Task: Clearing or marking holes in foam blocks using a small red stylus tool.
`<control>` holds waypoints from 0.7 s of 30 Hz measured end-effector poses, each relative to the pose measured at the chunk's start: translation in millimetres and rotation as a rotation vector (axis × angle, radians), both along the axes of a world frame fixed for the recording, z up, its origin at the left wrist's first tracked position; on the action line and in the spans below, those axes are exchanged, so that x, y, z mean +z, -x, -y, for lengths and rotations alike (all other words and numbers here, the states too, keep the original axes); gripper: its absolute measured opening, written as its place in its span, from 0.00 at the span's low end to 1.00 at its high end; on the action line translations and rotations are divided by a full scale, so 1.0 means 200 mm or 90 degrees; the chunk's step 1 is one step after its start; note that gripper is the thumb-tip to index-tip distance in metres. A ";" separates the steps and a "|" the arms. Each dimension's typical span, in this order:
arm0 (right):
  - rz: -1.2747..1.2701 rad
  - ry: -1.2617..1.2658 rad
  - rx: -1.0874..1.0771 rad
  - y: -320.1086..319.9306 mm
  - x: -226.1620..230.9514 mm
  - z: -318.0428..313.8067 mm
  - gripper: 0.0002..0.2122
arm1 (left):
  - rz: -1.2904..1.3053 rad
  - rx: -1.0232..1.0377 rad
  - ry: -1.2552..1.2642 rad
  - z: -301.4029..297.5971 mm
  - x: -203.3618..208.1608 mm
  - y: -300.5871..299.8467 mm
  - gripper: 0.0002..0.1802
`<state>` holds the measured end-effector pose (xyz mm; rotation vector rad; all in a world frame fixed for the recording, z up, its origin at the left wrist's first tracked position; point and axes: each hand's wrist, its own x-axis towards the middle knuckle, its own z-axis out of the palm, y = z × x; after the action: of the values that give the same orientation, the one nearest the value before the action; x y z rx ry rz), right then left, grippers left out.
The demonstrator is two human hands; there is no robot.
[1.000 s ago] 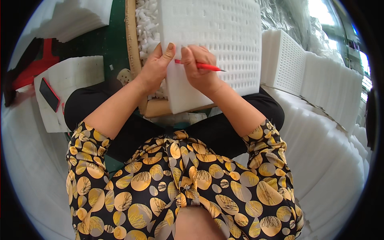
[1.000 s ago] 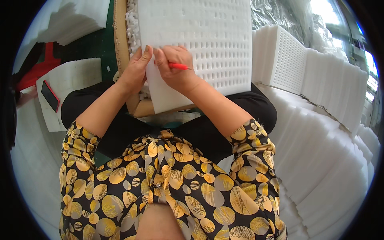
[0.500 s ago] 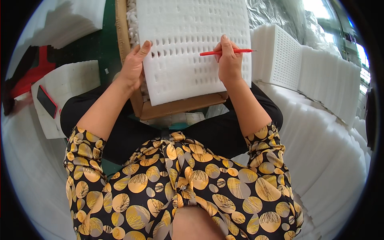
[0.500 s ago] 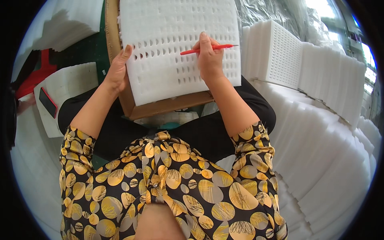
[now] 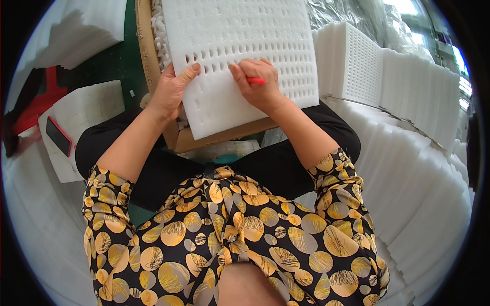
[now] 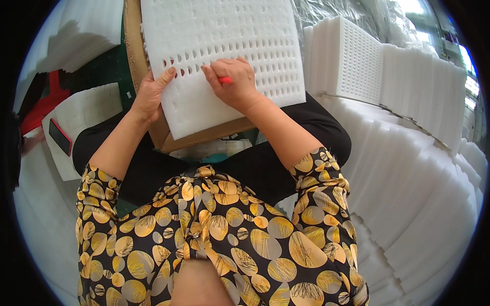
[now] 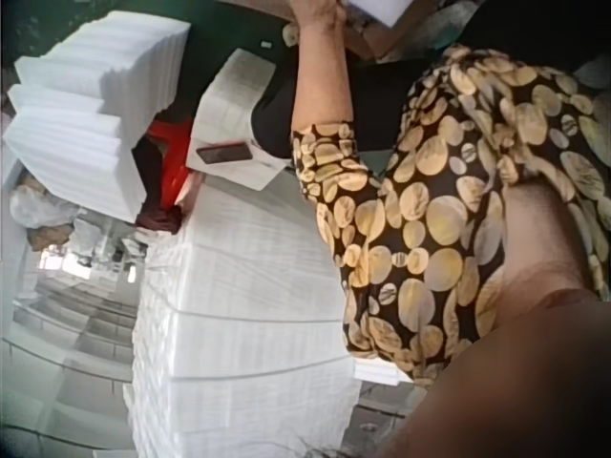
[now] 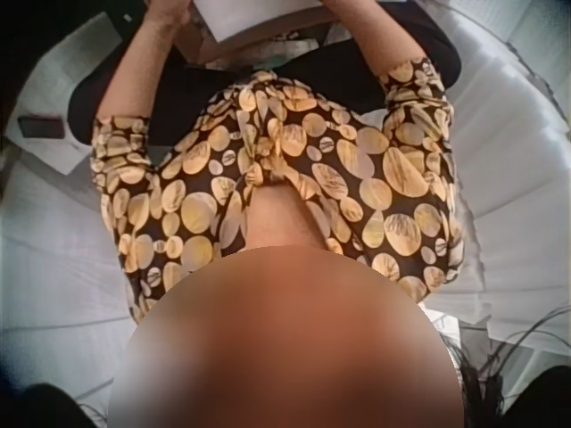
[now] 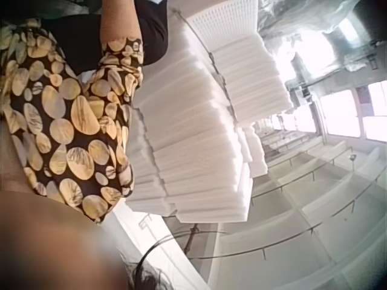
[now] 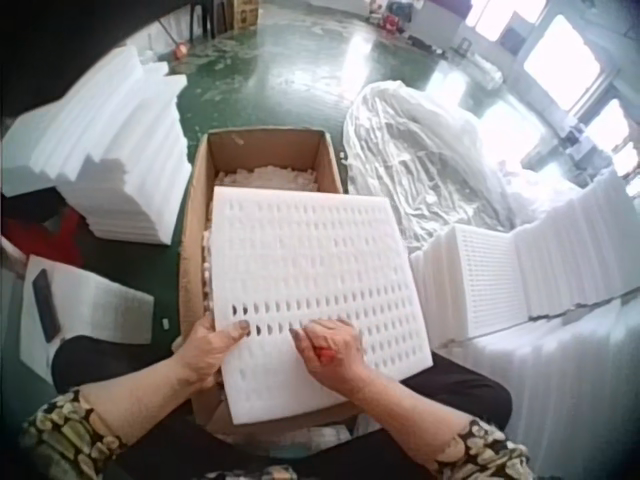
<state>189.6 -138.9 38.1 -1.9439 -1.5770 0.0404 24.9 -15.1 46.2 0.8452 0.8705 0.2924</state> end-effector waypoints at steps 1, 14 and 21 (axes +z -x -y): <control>-0.117 -0.029 -0.027 0.00 0.02 0.00 0.16 | -0.007 0.007 0.008 -0.01 0.01 0.00 0.16; -0.253 -0.131 -0.021 0.03 -0.03 -0.04 0.16 | -0.024 0.016 -0.017 -0.02 0.02 -0.02 0.13; -0.275 -0.128 -0.003 0.06 0.04 -0.05 0.15 | 0.003 -0.007 -0.027 -0.01 0.00 -0.02 0.12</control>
<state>177.1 -128.9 45.3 -1.6489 -1.2396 0.2702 29.5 -13.7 45.9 0.8884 0.8572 0.3044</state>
